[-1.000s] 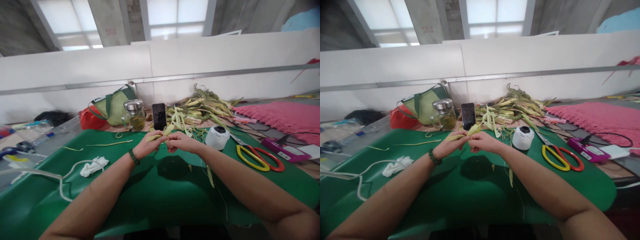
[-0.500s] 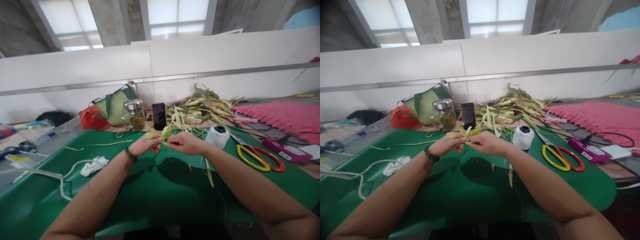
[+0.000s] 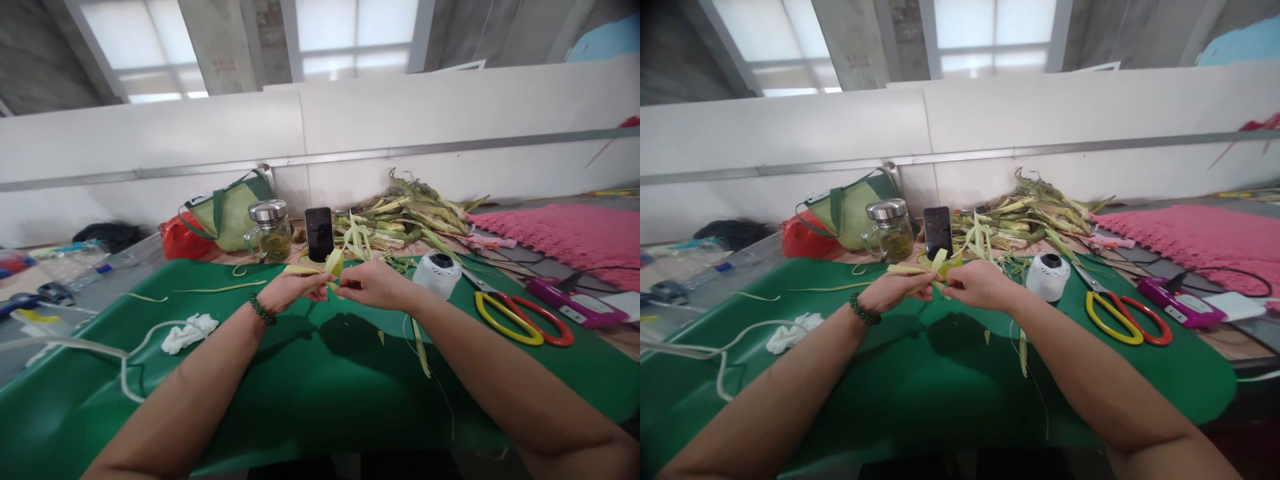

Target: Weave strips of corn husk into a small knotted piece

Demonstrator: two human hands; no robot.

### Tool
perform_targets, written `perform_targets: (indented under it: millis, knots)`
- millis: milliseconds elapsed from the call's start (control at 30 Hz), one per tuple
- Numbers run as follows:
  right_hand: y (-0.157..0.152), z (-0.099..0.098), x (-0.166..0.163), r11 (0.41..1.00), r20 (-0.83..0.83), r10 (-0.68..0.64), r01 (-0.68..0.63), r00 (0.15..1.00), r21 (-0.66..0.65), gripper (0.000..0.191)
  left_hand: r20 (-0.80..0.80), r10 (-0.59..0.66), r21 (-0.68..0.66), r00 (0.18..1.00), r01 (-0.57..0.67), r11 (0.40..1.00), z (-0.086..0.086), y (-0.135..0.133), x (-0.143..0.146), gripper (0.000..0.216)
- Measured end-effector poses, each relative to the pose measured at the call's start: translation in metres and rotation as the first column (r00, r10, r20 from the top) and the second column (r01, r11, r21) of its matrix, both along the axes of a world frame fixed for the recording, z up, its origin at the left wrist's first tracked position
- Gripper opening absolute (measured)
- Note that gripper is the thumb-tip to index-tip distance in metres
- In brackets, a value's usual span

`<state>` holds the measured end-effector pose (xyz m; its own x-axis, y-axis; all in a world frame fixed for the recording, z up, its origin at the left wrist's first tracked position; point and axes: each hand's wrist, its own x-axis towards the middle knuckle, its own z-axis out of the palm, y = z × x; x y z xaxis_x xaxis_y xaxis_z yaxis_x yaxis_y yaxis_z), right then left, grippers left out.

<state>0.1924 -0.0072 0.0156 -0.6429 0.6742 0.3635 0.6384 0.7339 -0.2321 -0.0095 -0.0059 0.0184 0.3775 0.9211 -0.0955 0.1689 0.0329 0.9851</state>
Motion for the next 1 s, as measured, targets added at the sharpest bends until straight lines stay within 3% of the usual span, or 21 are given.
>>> perform_targets:
  millis: [100, 200, 300, 433, 567, 733, 833, 1000]
  knots:
    - [-0.005, 0.003, 0.001, 0.989, -0.225, -0.081, 0.106, 0.971, 0.102, 0.036, -0.097, 0.022, 0.137, 0.995, -0.008, 0.991, -0.004, -0.001, 0.005, 0.025]
    - [-0.009, 0.001, -0.004, 0.983, -0.365, -0.117, 0.161, 0.924, 0.091, 0.032, -0.24, 0.021, 0.229, 0.971, 0.036, 0.973, -0.014, -0.001, 0.014, 0.026]
    - [-0.01, -0.004, -0.012, 0.998, -0.286, -0.039, 0.05, 0.957, 0.03, 0.042, -0.314, 0.006, 0.285, 0.949, 0.088, 0.955, -0.026, -0.001, 0.022, 0.021]
    - [-0.012, -0.008, -0.018, 0.992, -0.287, 0.099, -0.116, 0.953, -0.042, 0.02, -0.336, 0.039, 0.301, 0.941, 0.069, 0.951, -0.029, -0.002, 0.025, 0.018]
    - [-0.015, -0.004, -0.02, 0.963, -0.48, 0.044, -0.165, 0.876, -0.215, 0.023, -0.233, 0.048, 0.24, 0.971, 0.01, 0.971, -0.017, -0.003, 0.023, 0.028]
    - [-0.009, -0.005, -0.021, 0.867, -0.647, -0.109, -0.247, 0.755, -0.433, 0.017, -0.019, -0.019, 0.148, 1.0, 0.022, 0.989, -0.011, -0.004, 0.019, 0.033]
    - [-0.003, -0.004, -0.019, 0.881, -0.639, -0.177, -0.169, 0.749, -0.442, 0.013, 0.09, -0.041, 0.028, 0.995, 0.039, 0.999, -0.01, -0.003, 0.017, 0.033]
    - [0.003, -0.003, -0.015, 0.895, -0.632, -0.199, -0.124, 0.749, -0.428, 0.009, 0.144, -0.029, -0.055, 0.989, 0.037, 0.998, -0.003, -0.005, 0.015, 0.025]
